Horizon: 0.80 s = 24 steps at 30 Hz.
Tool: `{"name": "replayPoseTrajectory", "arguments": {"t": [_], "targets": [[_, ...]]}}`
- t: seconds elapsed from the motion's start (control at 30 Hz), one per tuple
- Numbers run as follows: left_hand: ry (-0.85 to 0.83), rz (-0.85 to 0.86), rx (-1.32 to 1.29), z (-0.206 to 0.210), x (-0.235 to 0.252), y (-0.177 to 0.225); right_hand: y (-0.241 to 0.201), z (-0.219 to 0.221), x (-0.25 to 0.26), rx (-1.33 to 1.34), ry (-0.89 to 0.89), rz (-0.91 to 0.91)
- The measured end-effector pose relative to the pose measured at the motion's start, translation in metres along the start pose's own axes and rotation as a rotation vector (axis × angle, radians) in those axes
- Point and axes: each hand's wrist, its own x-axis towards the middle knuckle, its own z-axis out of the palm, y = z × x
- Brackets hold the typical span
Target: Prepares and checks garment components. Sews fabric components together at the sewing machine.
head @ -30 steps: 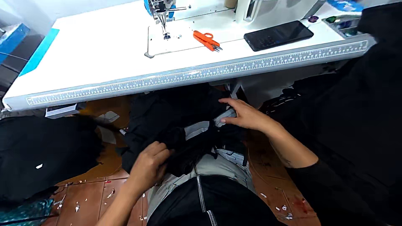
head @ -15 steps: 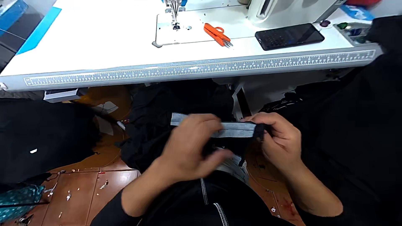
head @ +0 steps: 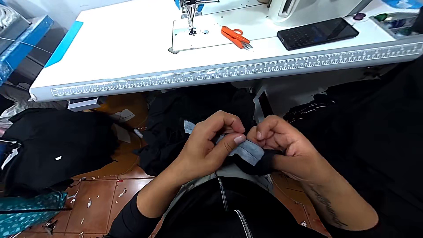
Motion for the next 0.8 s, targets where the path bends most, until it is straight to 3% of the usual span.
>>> {"name": "replayPoseTrajectory", "arguments": {"t": [0.1, 0.23, 0.33, 0.43, 0.53, 0.63, 0.8], "targets": [[0.067, 0.188, 0.117, 0.001, 0.004, -0.005, 0.000, 0.001, -0.002, 0.101, -0.037, -0.023], [0.108, 0.259, 0.190, 0.008, 0.010, -0.011, 0.000, -0.002, -0.001, 0.215, -0.154, 0.005], [0.147, 0.366, 0.400, 0.013, 0.010, -0.009, -0.003, 0.002, -0.001, 0.043, 0.082, -0.020], [0.174, 0.499, 0.609, 0.021, 0.004, 0.001, -0.004, 0.007, 0.004, -0.449, 0.447, -0.184], [0.132, 0.545, 0.620, 0.036, -0.002, 0.002, 0.004, 0.012, 0.008, -0.727, 0.586, -0.370], [0.144, 0.576, 0.695, 0.042, -0.005, -0.007, 0.012, 0.014, 0.011, -0.832, 0.590, -0.469], [0.229, 0.530, 0.789, 0.021, -0.002, -0.015, 0.009, 0.003, 0.005, -0.731, 0.346, -0.495]]}}
